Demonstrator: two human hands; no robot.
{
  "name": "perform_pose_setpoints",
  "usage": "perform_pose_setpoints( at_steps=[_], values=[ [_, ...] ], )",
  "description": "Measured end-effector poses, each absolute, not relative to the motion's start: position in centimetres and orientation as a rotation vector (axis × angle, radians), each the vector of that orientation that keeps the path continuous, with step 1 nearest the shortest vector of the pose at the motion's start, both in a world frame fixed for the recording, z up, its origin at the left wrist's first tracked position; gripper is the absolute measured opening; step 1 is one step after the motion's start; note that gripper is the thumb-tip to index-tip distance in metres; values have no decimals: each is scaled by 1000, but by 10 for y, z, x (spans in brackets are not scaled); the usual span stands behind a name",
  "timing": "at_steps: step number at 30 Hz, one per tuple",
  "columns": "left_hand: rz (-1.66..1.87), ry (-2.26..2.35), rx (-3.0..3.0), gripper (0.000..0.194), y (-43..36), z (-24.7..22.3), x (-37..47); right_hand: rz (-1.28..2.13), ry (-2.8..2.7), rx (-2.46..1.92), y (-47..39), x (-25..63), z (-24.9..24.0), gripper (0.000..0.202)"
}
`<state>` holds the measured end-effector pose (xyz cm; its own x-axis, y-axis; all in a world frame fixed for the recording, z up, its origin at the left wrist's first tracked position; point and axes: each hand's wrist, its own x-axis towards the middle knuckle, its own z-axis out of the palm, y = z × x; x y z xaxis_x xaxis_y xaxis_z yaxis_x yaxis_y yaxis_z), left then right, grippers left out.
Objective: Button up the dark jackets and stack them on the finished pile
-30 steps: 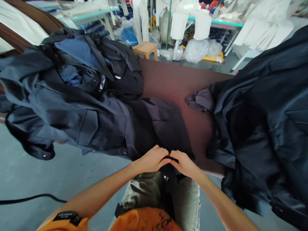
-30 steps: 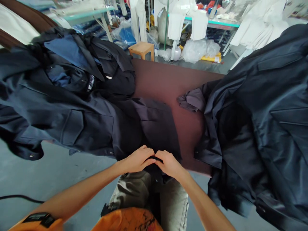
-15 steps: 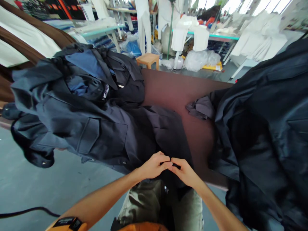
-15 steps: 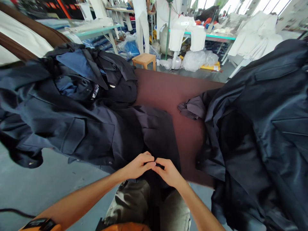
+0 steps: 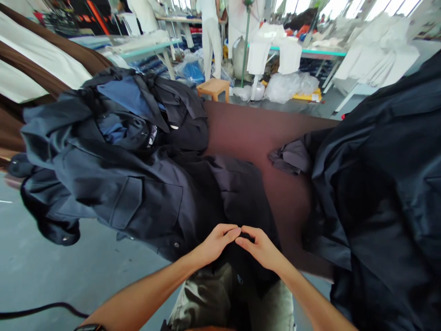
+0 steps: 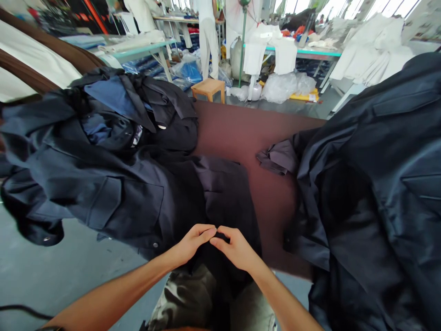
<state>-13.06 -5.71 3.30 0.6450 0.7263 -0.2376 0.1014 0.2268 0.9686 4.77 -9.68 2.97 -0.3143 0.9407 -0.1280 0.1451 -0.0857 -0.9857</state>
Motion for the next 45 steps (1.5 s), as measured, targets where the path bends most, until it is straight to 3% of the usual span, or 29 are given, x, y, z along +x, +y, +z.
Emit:
perform_pose_setpoints(
  at_steps=[6,15,29,39,45],
  values=[
    [544,810,1417,51,-54,23,-130,1530,-1446,-1198,-92,46,18,38],
    [492,762,1648,47,-50,15,-132,1349,-1636,-1253,-94,53,22,35],
    [436,647,1720,46,-36,29,-132,1184,-1740,-1199,-90,55,32,37],
    [572,724,1691,47,-45,31,-124,1392,-1570,-1198,-90,56,39,38],
    [547,709,1661,47,-41,26,-126,1288,-1583,-1185,-88,51,34,35]
  ],
)
